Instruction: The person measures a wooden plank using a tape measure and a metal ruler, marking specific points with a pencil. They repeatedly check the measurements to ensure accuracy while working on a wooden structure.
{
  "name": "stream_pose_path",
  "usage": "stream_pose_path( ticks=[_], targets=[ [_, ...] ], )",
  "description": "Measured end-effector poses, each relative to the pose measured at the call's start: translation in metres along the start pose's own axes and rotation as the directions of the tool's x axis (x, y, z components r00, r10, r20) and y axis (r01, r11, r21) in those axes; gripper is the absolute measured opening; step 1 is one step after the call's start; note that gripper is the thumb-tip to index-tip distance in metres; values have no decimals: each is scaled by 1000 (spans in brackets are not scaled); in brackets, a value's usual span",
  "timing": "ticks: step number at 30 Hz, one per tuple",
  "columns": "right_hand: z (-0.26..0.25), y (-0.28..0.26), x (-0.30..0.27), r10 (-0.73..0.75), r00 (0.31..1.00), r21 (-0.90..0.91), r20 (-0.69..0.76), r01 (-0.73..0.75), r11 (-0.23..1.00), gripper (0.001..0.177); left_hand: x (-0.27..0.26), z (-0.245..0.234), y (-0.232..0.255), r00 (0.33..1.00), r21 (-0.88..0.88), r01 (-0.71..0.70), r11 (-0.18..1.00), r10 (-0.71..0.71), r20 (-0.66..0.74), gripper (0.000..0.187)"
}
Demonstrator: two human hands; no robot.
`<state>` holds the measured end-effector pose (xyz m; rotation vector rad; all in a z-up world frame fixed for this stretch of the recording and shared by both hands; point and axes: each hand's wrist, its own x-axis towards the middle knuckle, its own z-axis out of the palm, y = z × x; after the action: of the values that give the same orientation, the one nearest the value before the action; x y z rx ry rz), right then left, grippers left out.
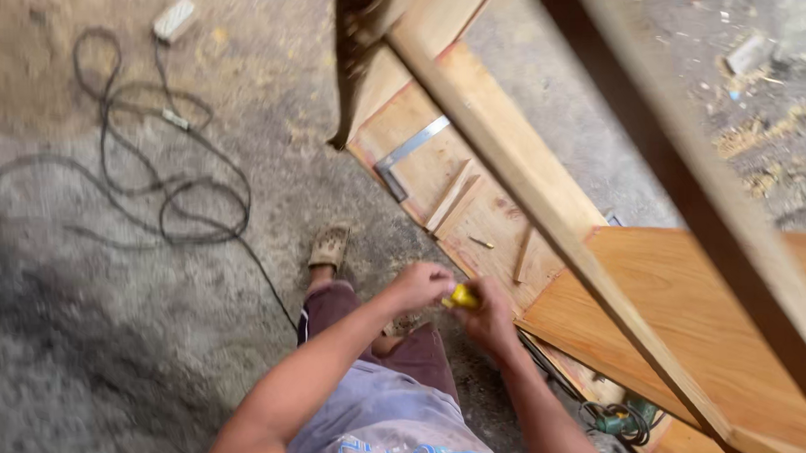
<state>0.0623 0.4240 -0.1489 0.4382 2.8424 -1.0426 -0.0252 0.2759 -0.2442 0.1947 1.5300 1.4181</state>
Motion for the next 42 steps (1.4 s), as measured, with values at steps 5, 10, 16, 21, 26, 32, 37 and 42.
stream_pose_path(
  ticks=[5, 10, 16, 21, 26, 32, 37, 42],
  targets=[
    [-24, -55, -44, -68, 998, 134, -12, 69, 989, 41, -48, 5, 16, 984, -169, 47, 984, -16, 178, 17],
    [-48, -89, -65, 214, 953, 135, 214, -246, 960, 43, -87, 3, 59, 942, -67, 267, 961, -246, 228, 16],
    [-101, -133, -75, 235, 952, 164, 195, -268, 949, 46, -111, 4, 146, 902, 77, 95, 993, -118, 415, 13],
    [-145, -125, -81, 464, 854, 7, 234, -479, 878, 34, -115, -10, 228, 943, 296, -56, 953, -46, 329, 8],
    [-206, -107, -124, 518, 853, 34, 66, -521, 853, 33, -121, -14, 297, 919, 648, -322, 690, 63, 390, 9],
    [-260, -97, -170, 638, 768, -19, -55, -640, 768, 41, -108, 26, 333, 685, 648, -726, 231, 324, 652, 10],
    [-297, -54, -213, 838, 518, -122, -174, -855, 503, 40, -45, 32, 363, 866, 800, -365, 477, -141, 479, 17],
    [-296, 38, -259, 855, 470, -92, -220, -882, 461, 36, -7, 31, 349, 853, 719, -486, 497, 93, 513, 35]
  ],
)
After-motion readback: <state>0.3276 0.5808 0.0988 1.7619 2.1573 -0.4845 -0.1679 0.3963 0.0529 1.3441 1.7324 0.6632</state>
